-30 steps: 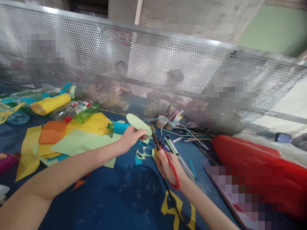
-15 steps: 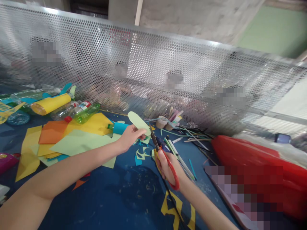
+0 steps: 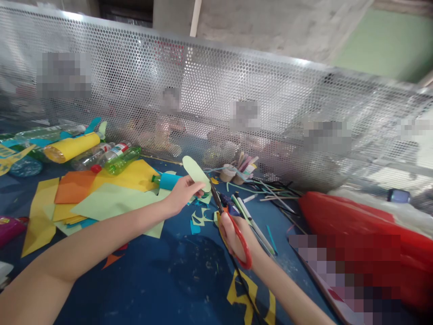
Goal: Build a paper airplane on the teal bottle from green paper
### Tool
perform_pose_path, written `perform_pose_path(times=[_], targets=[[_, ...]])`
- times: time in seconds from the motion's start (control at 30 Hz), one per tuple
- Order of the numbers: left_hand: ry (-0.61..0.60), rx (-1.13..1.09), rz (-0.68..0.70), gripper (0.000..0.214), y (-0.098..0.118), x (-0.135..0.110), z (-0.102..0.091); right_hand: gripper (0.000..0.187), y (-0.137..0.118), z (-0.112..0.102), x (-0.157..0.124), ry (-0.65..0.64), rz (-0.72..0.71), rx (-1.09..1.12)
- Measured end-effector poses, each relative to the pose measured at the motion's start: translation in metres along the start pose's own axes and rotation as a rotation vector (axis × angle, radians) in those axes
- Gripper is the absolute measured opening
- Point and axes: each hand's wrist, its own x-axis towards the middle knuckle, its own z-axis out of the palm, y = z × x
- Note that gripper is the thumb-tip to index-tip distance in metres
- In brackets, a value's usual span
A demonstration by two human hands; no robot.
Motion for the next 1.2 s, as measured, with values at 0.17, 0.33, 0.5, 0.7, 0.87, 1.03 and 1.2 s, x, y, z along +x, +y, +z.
perform_pose_path(times=[0.17,0.33,0.5,0.7,0.87,1.03,1.2], targets=[[0.009,0.015,-0.002,0.015,-0.001,0.0,0.0,0.057,0.0,0.002,0.0,0.017,0.003,0.006],[-0.024,0.06,-0.026,0.012,-0.001,0.002,-0.001,0.055,0.002,-0.002,0.005,0.064,0.032,0.029],[-0.385,0.244,-0.184,0.017,-0.003,-0.001,-0.005,0.043,0.005,-0.012,0.015,0.175,-0.125,-0.125],[-0.689,0.3,-0.235,0.02,-0.004,-0.005,-0.008,0.039,0.015,-0.034,0.027,0.245,-0.122,-0.409],[-0.708,0.312,-0.279,0.029,-0.006,-0.005,-0.008,0.031,0.036,-0.066,0.041,0.369,0.118,-0.836],[-0.553,0.305,-0.358,0.026,-0.011,-0.005,-0.005,0.031,0.077,-0.088,0.057,0.286,0.251,-0.969],[-0.45,0.229,-0.407,0.024,-0.012,-0.003,-0.004,0.029,0.105,-0.099,0.063,0.284,0.241,-0.957]])
